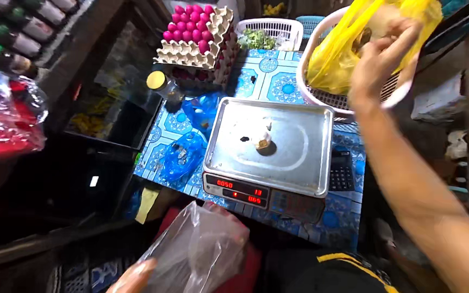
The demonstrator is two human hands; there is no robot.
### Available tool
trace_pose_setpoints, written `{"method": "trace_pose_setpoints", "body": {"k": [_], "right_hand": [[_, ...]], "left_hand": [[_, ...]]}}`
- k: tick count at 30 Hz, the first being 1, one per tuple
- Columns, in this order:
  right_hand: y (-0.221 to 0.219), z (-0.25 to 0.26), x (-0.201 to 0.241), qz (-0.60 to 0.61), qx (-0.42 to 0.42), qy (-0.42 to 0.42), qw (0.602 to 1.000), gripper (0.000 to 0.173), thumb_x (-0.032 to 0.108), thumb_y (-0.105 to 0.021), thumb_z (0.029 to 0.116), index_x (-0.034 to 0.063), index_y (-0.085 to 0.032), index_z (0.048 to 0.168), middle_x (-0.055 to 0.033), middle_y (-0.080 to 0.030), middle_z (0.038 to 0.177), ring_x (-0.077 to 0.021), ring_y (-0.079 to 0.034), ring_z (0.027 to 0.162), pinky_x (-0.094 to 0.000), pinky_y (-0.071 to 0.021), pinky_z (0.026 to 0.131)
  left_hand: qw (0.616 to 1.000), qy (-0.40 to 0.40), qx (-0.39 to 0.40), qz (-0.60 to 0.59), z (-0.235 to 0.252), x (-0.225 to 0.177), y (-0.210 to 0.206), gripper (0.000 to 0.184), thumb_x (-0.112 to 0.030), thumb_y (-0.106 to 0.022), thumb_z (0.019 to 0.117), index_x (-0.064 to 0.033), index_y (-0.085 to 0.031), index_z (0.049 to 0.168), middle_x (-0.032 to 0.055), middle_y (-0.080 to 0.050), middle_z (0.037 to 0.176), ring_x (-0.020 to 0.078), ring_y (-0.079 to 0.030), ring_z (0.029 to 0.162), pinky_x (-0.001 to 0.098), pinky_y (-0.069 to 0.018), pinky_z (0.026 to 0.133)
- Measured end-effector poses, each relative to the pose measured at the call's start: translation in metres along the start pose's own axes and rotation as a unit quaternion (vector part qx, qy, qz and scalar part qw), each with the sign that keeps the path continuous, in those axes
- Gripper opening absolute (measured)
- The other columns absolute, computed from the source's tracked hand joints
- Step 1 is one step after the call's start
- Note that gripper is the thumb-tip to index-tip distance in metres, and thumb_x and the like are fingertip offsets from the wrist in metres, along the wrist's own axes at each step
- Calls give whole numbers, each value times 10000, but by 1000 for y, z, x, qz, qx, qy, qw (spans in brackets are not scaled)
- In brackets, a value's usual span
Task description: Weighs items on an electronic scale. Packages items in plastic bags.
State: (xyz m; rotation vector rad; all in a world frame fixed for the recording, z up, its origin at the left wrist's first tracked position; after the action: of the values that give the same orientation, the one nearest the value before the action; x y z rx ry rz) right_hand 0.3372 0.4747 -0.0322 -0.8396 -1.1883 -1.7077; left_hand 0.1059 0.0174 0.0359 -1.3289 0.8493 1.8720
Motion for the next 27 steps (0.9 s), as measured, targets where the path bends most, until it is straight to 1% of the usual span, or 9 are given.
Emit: {"method": "trace_pose_setpoints", "body": {"k": [2, 4, 6, 9, 13, 15, 17, 22, 27], "right_hand": [[-36, -87, 31, -41, 199, 166, 965, 588, 200, -691, 915, -50, -495, 1410, -274, -529, 1401, -319, -658, 1022, -444, -567, 820], [-80, -149, 34, -136, 405, 213, 879, 707, 451, -786, 856, 154, -575, 1461, -239, -492, 1482, -386, -658, 1061, -568, -566, 782], [-103, -170, 19, -163, 472, 257, 827, 458, 284, -754, 895, 185, -661, 1333, -229, -563, 1372, -421, -663, 998, -589, -562, 728], [-75, -127, -1, -59, 316, 228, 919, 349, 147, -643, 971, 11, -657, 1293, -256, -635, 1246, -358, -687, 1000, -508, -575, 868], [-2, -17, -53, 43, 38, -70, 996, 536, 251, -616, 1002, 9, -448, 1450, -241, -594, 1263, -276, -661, 968, -447, -574, 807], [12, 30, -92, 79, -10, -202, 976, 586, 223, -606, 1002, 63, -357, 1508, -184, -549, 1239, -210, -608, 816, -383, -545, 676], [16, 64, -114, 70, 23, -251, 965, 659, 179, -584, 1015, 71, -239, 1566, -210, -519, 1341, -239, -658, 922, -380, -590, 756], [40, 24, -69, -20, 77, -97, 992, 581, 169, -587, 1005, 25, -380, 1528, -269, -479, 1450, -319, -692, 995, -462, -604, 833], [77, -155, -30, 1, 111, 88, 990, 292, 166, -510, 1061, -28, -605, 1257, -127, -681, 1072, -82, -650, 747, -269, -578, 685]], "left_hand": [[999, -20, 42, 13, 10, 0, 1, 347, -223, -683, 954, -223, -709, 1300, -134, -672, 1329, 4, -638, 1147, 201, -500, 1026], [997, -32, 65, 12, 25, -2, -3, 361, -243, -697, 940, -242, -712, 1300, -131, -674, 1324, 22, -642, 1149, 210, -513, 1016], [995, -50, 82, 0, 43, -4, -3, 363, -231, -693, 939, -213, -707, 1302, -93, -691, 1294, 13, -682, 995, 172, -569, 858], [990, -85, 100, -60, 78, -6, 3, 329, -159, -709, 911, -128, -727, 1238, -19, -740, 1167, -5, -643, 644, 131, -533, 524], [976, -128, 173, -42, 126, -14, -1, 349, -224, -721, 908, -156, -713, 1250, -54, -714, 1219, -17, -649, 744, 129, -553, 647], [974, -121, 186, -46, 146, -13, -18, 362, -148, -680, 869, -158, -719, 1229, -59, -710, 1229, -17, -657, 750, 137, -565, 659], [972, -102, 200, -62, 163, -5, -30, 438, -58, -628, 847, -123, -702, 1273, -28, -703, 1255, 5, -654, 740, 162, -567, 648], [963, -72, 256, -49, 200, 7, -63, 554, 66, -542, 833, -67, -622, 1365, 35, -698, 1253, 19, -531, 489, 182, -453, 377], [942, -51, 329, -25, 205, 32, -143, 555, 83, -557, 843, -4, -559, 1392, 72, -683, 1200, 29, -530, 483, 205, -468, 394]]}}
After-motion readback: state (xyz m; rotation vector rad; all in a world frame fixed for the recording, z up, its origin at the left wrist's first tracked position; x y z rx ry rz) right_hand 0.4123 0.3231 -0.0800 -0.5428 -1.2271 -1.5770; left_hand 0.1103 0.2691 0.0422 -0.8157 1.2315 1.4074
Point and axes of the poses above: each hand's wrist, its own z-axis towards the middle knuckle, its own y-axis out of the back of the hand, x = y × z, the point moved 2 cm from there along z, towards the middle knuckle
